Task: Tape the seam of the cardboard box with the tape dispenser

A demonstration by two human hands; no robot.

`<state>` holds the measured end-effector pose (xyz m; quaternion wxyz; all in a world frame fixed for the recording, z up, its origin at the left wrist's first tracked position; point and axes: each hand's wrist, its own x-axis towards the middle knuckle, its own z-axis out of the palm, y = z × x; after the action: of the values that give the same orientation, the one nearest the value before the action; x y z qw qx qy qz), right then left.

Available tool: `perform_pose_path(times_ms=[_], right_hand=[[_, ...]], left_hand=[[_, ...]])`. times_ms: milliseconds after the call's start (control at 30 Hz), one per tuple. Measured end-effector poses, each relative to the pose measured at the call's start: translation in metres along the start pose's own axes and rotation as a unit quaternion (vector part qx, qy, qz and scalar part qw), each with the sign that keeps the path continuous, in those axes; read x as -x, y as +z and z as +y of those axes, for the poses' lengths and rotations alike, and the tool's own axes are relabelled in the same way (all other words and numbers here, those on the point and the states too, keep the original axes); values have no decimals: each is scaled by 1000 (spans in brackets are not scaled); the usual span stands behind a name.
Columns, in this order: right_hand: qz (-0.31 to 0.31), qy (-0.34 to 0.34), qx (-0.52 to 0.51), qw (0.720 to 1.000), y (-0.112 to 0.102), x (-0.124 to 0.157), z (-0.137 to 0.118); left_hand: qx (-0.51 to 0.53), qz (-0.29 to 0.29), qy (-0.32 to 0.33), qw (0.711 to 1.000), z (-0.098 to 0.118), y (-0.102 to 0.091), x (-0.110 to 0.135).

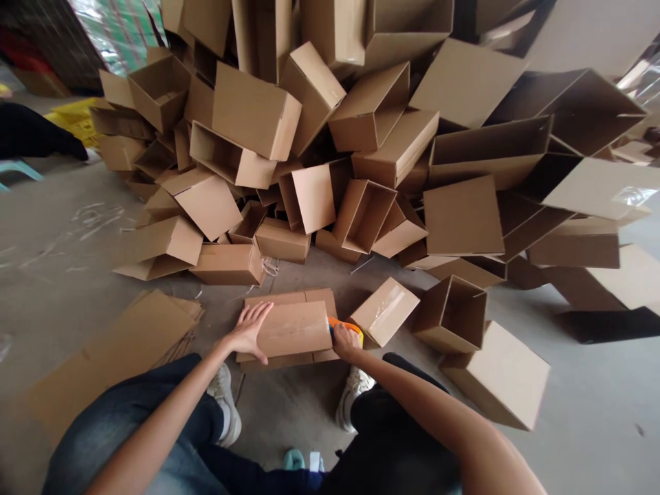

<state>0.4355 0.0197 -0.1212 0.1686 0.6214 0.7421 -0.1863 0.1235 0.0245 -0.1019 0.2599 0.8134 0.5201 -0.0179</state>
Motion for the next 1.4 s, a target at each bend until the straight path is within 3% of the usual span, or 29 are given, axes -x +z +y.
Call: perform_pose_path(times_ms=[100, 200, 333, 400, 433, 533, 667, 933, 1133, 1233, 1333, 1400], right_hand=[[-24, 25, -17, 999, 1, -10, -4], [-19, 37, -32, 999, -19, -28, 9], [57, 97, -42, 993, -55, -43, 43], [112, 120, -37, 986, -65, -42, 62], [110, 142, -30, 983, -67, -41, 71], [30, 199, -22, 979, -61, -33, 93], [-36, 206, -17, 978, -42, -26, 105], [-62, 234, -1, 970, -36, -26, 95], [-70, 245, 1, 967, -54, -13, 90], [-20, 193, 8, 981, -72, -2, 67], [85, 2, -19, 996, -79, 21, 20], [123, -130, -36, 983, -72, 38, -20]], left_hand=[[2, 2, 4, 1000, -1, -1, -1], [6, 6, -1, 1000, -3, -1, -2], [5, 6, -2, 1000, -4, 1, -3], [2, 8, 1, 1000, -4, 2, -3], [1, 8, 2, 1000, -5, 3, -3], [-2, 8, 2, 1000, -6, 4, -3], [0, 12, 1, 1000, -6, 6, -4], [-4, 11, 0, 1000, -6, 8, -3], [-1, 4, -3, 1000, -3, 5, 0], [3, 3, -1, 1000, -2, 5, 0], [6, 4, 4, 1000, -3, 5, 0], [7, 8, 6, 1000, -4, 7, 0]])
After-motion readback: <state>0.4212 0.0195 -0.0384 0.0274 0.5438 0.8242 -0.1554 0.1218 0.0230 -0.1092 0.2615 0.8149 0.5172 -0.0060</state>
